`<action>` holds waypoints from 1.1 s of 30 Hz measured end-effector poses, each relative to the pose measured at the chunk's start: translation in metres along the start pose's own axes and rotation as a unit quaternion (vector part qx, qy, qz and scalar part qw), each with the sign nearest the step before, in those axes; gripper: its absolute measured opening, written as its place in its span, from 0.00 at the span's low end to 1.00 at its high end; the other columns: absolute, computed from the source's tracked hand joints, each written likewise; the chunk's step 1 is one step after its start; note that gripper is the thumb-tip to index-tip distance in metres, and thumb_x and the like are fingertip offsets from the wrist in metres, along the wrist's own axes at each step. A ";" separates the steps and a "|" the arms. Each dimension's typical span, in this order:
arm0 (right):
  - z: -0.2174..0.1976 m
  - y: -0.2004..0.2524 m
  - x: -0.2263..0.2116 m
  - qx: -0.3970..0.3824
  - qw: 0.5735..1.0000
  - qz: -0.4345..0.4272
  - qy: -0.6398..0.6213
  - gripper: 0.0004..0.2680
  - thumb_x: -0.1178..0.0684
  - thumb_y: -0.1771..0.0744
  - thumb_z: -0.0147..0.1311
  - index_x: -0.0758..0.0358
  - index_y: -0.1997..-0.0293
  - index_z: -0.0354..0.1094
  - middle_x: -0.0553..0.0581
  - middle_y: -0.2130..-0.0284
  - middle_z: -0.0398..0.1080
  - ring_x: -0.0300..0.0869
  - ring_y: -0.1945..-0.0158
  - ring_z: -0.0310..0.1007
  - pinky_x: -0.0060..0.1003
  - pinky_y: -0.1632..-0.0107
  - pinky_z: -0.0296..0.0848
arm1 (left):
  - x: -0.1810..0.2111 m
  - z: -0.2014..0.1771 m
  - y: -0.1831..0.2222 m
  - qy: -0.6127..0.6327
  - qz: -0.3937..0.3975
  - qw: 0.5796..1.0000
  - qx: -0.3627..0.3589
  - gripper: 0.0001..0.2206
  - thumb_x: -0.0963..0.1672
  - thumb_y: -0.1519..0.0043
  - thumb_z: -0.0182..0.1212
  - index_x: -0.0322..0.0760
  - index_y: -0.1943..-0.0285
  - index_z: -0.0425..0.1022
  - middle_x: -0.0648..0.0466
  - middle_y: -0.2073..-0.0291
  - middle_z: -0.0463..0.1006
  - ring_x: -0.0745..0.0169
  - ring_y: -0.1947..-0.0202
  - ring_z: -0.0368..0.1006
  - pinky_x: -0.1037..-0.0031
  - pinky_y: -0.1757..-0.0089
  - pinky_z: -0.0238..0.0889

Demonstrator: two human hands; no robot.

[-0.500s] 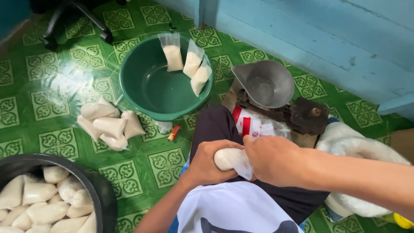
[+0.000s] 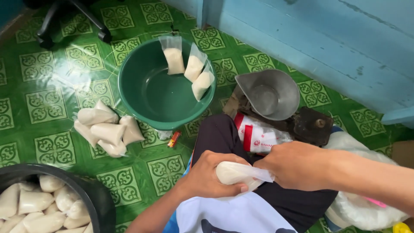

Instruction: The person sits on the floor and repeatedly fills small plastic bags with a white granular substance from a large sack using a red scoop. They then tie each filled bag by hand and place it into a green basin. The process is repeated continuously.

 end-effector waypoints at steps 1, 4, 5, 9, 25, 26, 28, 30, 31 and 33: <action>-0.003 -0.001 0.001 0.014 0.999 -0.035 -0.006 0.09 0.56 0.37 0.41 0.42 0.59 0.64 0.52 0.72 0.70 0.49 0.65 0.70 0.45 0.66 0.63 | -0.001 -0.002 -0.001 -0.006 -0.008 1.000 0.000 0.16 0.51 0.51 0.66 0.43 0.58 0.80 0.60 0.66 0.83 0.73 0.69 0.78 0.81 0.65 0.71; -0.013 0.005 0.004 0.020 0.997 -0.072 -0.020 0.08 0.55 0.37 0.42 0.43 0.59 0.65 0.52 0.73 0.70 0.49 0.67 0.69 0.45 0.66 0.63 | 0.003 -0.006 -0.004 -0.013 -0.015 1.000 0.002 0.17 0.51 0.51 0.66 0.42 0.58 0.79 0.60 0.66 0.83 0.74 0.70 0.77 0.81 0.66 0.69; -0.016 0.008 0.005 0.011 0.997 -0.074 -0.027 0.08 0.55 0.37 0.41 0.43 0.60 0.65 0.52 0.74 0.70 0.50 0.68 0.68 0.45 0.66 0.61 | 0.006 -0.008 -0.005 -0.014 -0.012 1.000 0.005 0.16 0.51 0.51 0.66 0.42 0.58 0.79 0.60 0.68 0.82 0.74 0.72 0.75 0.82 0.67 0.69; -0.013 0.013 0.022 -0.003 0.998 -0.063 0.010 0.08 0.47 0.34 0.41 0.55 0.71 0.60 0.53 0.75 0.67 0.52 0.73 0.65 0.48 0.67 0.60 | 0.008 -0.009 -0.006 -0.041 -0.011 0.999 0.015 0.17 0.51 0.52 0.66 0.41 0.58 0.79 0.59 0.68 0.83 0.73 0.72 0.76 0.80 0.67 0.69; -0.028 -0.077 0.022 0.303 0.950 -0.024 0.075 0.06 0.48 0.36 0.50 0.56 0.65 0.70 0.57 0.78 0.73 0.52 0.72 0.77 0.44 0.69 0.76 | -0.087 -0.021 -0.034 0.032 0.059 0.994 0.087 0.22 0.45 0.55 0.74 0.41 0.49 0.78 0.48 0.52 0.81 0.41 0.43 0.71 0.50 0.42 0.57; -0.032 -0.085 0.026 0.327 0.943 -0.027 0.046 0.06 0.50 0.36 0.49 0.57 0.65 0.70 0.57 0.78 0.72 0.53 0.72 0.77 0.44 0.69 0.75 | -0.095 -0.023 -0.034 0.013 0.049 0.993 0.104 0.22 0.45 0.54 0.74 0.42 0.49 0.77 0.51 0.50 0.80 0.42 0.40 0.68 0.48 0.40 0.53; -0.029 -0.109 0.032 0.345 0.937 -0.019 0.052 0.05 0.50 0.36 0.50 0.57 0.66 0.70 0.57 0.79 0.72 0.52 0.72 0.77 0.44 0.69 0.75 | -0.107 -0.026 -0.033 0.002 0.042 0.991 0.128 0.22 0.45 0.53 0.74 0.44 0.48 0.78 0.54 0.49 0.80 0.46 0.40 0.69 0.52 0.40 0.56; -0.025 -0.124 0.038 0.360 0.931 -0.010 0.056 0.05 0.51 0.36 0.50 0.57 0.66 0.70 0.56 0.79 0.71 0.52 0.73 0.77 0.44 0.70 0.75 | -0.113 -0.028 -0.031 -0.005 0.034 0.988 0.150 0.21 0.45 0.52 0.74 0.46 0.48 0.78 0.57 0.47 0.79 0.50 0.41 0.70 0.55 0.41 0.59; -0.024 -0.128 0.039 0.366 0.929 -0.022 0.043 0.04 0.53 0.36 0.49 0.58 0.67 0.69 0.57 0.80 0.70 0.52 0.74 0.76 0.43 0.70 0.75 | -0.112 -0.031 -0.030 -0.019 0.042 0.985 0.168 0.17 0.43 0.50 0.73 0.46 0.51 0.80 0.58 0.52 0.81 0.53 0.47 0.74 0.60 0.45 0.64; -0.023 -0.131 0.038 0.372 0.927 -0.036 0.029 0.05 0.54 0.35 0.47 0.58 0.68 0.69 0.58 0.81 0.69 0.53 0.76 0.74 0.43 0.71 0.75 | -0.119 -0.031 -0.028 -0.034 0.048 0.981 0.187 0.14 0.42 0.49 0.72 0.47 0.53 0.81 0.59 0.56 0.82 0.56 0.54 0.77 0.65 0.50 0.68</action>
Point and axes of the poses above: each hand's wrist, its own y-axis away from the middle knuckle, its own z-axis out of the palm, x = y × z, the point moved 7 cm from there along -y, towards the middle knuckle
